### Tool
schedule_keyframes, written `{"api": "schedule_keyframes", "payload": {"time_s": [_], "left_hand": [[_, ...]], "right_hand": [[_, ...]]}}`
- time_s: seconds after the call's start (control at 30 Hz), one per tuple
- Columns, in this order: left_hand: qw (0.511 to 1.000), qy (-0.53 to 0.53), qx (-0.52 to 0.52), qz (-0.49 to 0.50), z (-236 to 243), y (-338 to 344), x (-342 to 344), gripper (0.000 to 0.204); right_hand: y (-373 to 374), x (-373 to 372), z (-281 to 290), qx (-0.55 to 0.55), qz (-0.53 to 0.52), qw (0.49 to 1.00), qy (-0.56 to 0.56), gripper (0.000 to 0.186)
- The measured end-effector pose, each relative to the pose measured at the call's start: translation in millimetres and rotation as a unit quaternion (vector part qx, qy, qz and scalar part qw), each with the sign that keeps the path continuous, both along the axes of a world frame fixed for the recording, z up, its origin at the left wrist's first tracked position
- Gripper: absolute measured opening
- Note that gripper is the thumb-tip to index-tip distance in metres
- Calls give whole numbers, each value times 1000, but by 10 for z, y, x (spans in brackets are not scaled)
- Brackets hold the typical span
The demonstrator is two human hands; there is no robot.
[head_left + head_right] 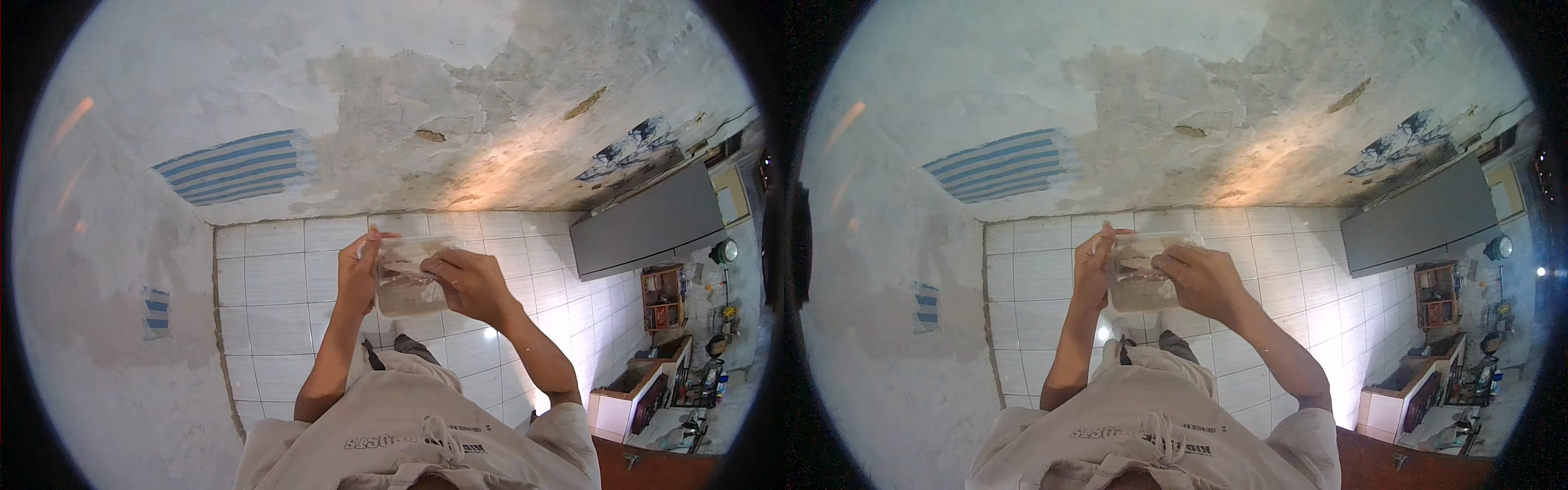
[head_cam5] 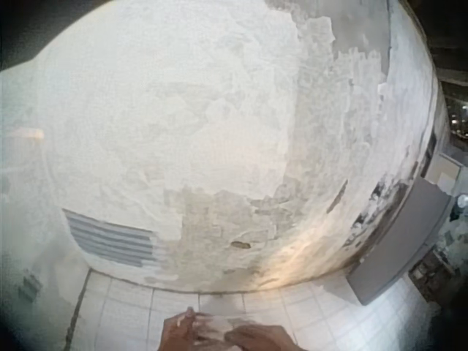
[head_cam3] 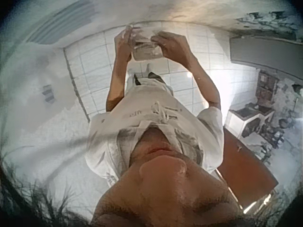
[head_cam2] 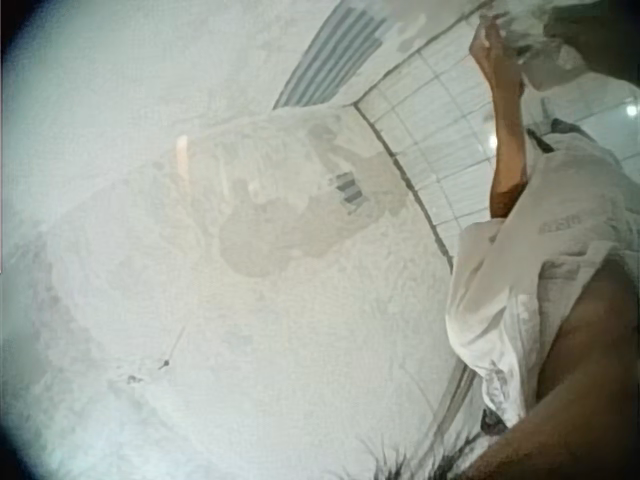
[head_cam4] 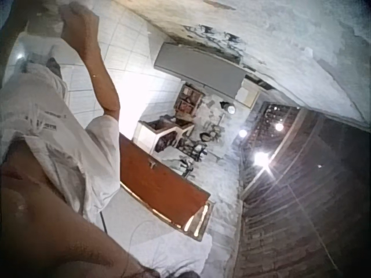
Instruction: The person scoops plaster powder into a container, mixes the paste with a putty knife, and applies the mixture onto a damaged wall using the putty knife.
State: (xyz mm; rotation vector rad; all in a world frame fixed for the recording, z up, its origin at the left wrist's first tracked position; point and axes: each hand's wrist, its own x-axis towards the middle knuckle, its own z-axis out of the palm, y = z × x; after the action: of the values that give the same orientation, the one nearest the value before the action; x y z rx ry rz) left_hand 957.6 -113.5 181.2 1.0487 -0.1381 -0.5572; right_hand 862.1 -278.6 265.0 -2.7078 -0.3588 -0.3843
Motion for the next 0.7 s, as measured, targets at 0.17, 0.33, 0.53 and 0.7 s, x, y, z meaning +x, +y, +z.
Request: {"api": "schedule_keyframes", "payload": {"time_s": [0.17,0.33,0.53,0.7], "left_hand": [[998,42,-8,36,-171,20,20,49],[996,66,-5,54,-292,47,-8,51],[995,76,-33,53,-267,44,19,51],[995,65,-5,69,-234,69,-2,49]], "right_hand": [[63,-62,-103,19,8,997,75,24],[-93,25,134,101,4,989,105,20],[37,16,-50,8,66,988,141,22],[-26,111,-77,-15,48,993,111,19]]}}
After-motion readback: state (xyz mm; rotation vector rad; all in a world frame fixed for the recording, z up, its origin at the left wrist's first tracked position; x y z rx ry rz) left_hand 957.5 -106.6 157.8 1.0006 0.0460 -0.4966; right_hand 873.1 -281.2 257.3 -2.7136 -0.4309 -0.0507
